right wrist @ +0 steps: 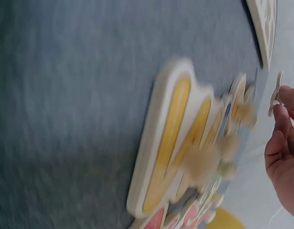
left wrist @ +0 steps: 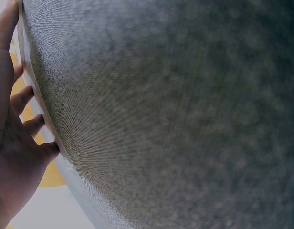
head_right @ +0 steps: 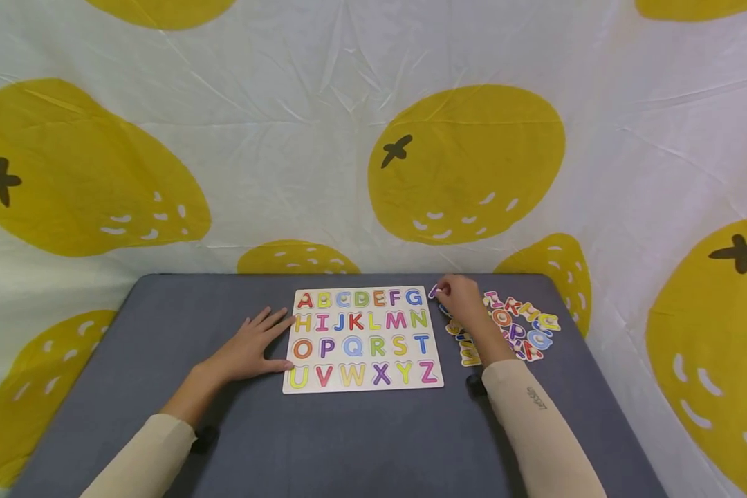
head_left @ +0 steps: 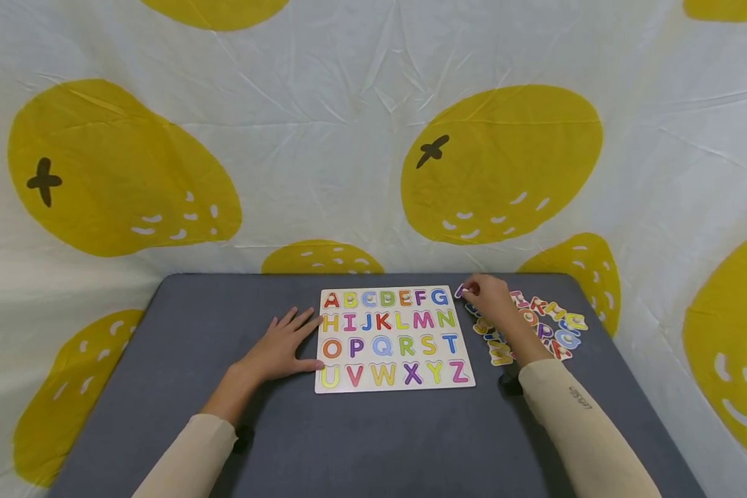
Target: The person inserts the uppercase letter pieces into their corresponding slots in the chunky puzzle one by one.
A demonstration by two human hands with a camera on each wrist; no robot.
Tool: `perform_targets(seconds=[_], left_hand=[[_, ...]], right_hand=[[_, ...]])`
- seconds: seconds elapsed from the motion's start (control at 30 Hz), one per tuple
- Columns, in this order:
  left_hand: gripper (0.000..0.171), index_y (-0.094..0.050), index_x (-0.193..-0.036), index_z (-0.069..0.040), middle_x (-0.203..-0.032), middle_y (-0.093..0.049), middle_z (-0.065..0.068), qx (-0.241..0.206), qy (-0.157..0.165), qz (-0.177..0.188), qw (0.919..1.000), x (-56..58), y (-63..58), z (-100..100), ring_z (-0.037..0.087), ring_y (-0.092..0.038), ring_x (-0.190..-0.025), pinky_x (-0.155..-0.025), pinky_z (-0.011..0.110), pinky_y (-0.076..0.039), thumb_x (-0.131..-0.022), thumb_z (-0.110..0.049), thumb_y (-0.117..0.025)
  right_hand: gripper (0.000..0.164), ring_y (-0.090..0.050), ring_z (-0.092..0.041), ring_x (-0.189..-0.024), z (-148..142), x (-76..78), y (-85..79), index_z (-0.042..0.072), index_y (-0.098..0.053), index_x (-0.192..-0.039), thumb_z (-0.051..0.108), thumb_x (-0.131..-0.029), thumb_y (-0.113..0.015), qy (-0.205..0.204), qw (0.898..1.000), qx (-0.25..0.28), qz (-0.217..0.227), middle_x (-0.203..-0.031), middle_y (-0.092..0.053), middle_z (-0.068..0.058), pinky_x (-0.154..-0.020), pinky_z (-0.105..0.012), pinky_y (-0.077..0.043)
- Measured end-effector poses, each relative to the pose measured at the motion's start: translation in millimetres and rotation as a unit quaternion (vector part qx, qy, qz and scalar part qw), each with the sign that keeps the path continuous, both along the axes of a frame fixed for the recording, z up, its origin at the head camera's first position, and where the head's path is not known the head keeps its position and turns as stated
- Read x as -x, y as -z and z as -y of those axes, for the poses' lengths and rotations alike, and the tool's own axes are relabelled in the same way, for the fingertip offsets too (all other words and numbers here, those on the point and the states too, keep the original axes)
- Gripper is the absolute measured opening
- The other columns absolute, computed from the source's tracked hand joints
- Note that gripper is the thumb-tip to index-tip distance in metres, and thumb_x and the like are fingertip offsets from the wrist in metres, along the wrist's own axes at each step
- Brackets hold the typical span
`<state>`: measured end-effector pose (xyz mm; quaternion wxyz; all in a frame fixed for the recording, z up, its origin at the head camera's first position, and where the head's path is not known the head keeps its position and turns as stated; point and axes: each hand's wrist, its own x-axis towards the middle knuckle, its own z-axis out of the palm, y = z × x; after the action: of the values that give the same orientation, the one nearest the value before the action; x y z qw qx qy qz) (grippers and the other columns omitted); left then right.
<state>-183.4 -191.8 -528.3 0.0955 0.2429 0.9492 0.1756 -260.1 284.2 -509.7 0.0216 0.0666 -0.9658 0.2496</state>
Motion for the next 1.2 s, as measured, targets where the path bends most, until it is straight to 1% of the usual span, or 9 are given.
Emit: perform_targets(seconds=[0.13,0.3,0.47,0.73,0.8,0.93,1.07,1.2], left_hand=[[0.099,-0.034,-0.163,-0.024,-0.170,-0.029,0.010,0.002,0.000,-0.001,1.0000,-0.5,-0.5,0.4,0.046,-0.018,-0.158,-0.118,0.076,-0.018,-0.084,-0.069,-0.072],[0.099,-0.034,-0.163,-0.024,-0.170,-0.029,0.011,0.001,0.000,0.001,1.0000,-1.1,-0.7,0.1,0.046,-0.017,-0.158,-0.117,0.076,-0.018,-0.084,-0.069,-0.073],[0.099,-0.034,-0.163,-0.023,-0.170,-0.030,0.011,0.000,-0.001,0.000,1.0000,-1.3,-0.7,0.0,0.046,-0.018,-0.157,-0.117,0.076,-0.019,-0.084,-0.068,-0.073],[0.099,-0.035,-0.163,-0.023,-0.170,-0.030,0.011,0.002,-0.003,-0.001,1.0000,-1.2,-0.4,-0.3,0.046,-0.018,-0.157,-0.118,0.076,-0.019,-0.084,-0.068,-0.074],[0.099,-0.034,-0.163,-0.023,-0.170,-0.030,0.011,0.002,-0.003,0.000,1.0000,-1.3,-0.4,-0.8,0.046,-0.018,-0.157,-0.118,0.076,-0.018,-0.084,-0.068,-0.074],[0.099,-0.034,-0.163,-0.023,-0.170,-0.030,0.011,0.002,-0.004,0.003,1.0000,-1.5,-0.1,-1.8,0.046,-0.018,-0.158,-0.118,0.076,-0.018,-0.084,-0.068,-0.073],[0.099,-0.034,-0.163,-0.023,-0.170,-0.030,0.010,0.002,-0.005,0.002,1.0000,-1.6,0.4,-1.6,0.045,-0.018,-0.158,-0.118,0.076,-0.018,-0.084,-0.068,-0.073],[0.099,-0.035,-0.163,-0.023,-0.170,-0.030,0.011,-0.001,-0.004,-0.002,1.0000,-1.3,0.5,-0.5,0.046,-0.018,-0.158,-0.118,0.076,-0.018,-0.084,-0.068,-0.074]], right_hand=[[0.015,-0.062,-0.025,-0.086,17.7,-2.8,0.0,0.004,-0.073,-0.107,0.015,-0.097,-0.073,-0.020,1.000,0.016,0.000,-0.095,-0.070,-0.011,-0.080,-0.043,-0.052],[0.017,-0.062,-0.024,-0.088,39.8,-3.8,-1.9,0.004,-0.075,-0.111,0.015,-0.097,-0.073,-0.038,0.999,0.024,0.018,-0.098,-0.070,-0.010,-0.080,-0.041,-0.053],[0.017,-0.062,-0.022,-0.088,58.1,0.8,-1.0,0.005,-0.075,-0.111,0.016,-0.099,-0.071,-0.050,0.998,0.023,0.040,-0.100,-0.070,-0.009,-0.080,-0.039,-0.054],[0.017,-0.064,-0.021,-0.088,78.4,8.5,4.5,0.004,-0.074,-0.111,0.016,-0.100,-0.069,-0.064,0.996,0.030,0.050,-0.100,-0.071,-0.010,-0.080,-0.039,-0.056],[0.016,-0.063,-0.021,-0.088,82.5,9.5,6.3,0.005,-0.074,-0.111,0.016,-0.101,-0.069,-0.064,0.996,0.022,0.055,-0.101,-0.070,-0.009,-0.081,-0.038,-0.056],[0.017,-0.061,-0.022,-0.089,88.6,9.0,8.1,0.005,-0.073,-0.113,0.016,-0.100,-0.068,-0.050,0.997,0.002,0.066,-0.103,-0.068,-0.010,-0.081,-0.037,-0.055],[0.018,-0.060,-0.024,-0.091,91.9,7.9,6.7,0.005,-0.072,-0.115,0.015,-0.101,-0.068,-0.031,0.996,-0.004,0.079,-0.105,-0.066,-0.011,-0.082,-0.037,-0.056],[0.019,-0.060,-0.024,-0.092,93.6,8.4,3.9,0.005,-0.072,-0.116,0.015,-0.101,-0.067,-0.026,0.996,-0.020,0.082,-0.107,-0.065,-0.012,-0.082,-0.038,-0.055]])
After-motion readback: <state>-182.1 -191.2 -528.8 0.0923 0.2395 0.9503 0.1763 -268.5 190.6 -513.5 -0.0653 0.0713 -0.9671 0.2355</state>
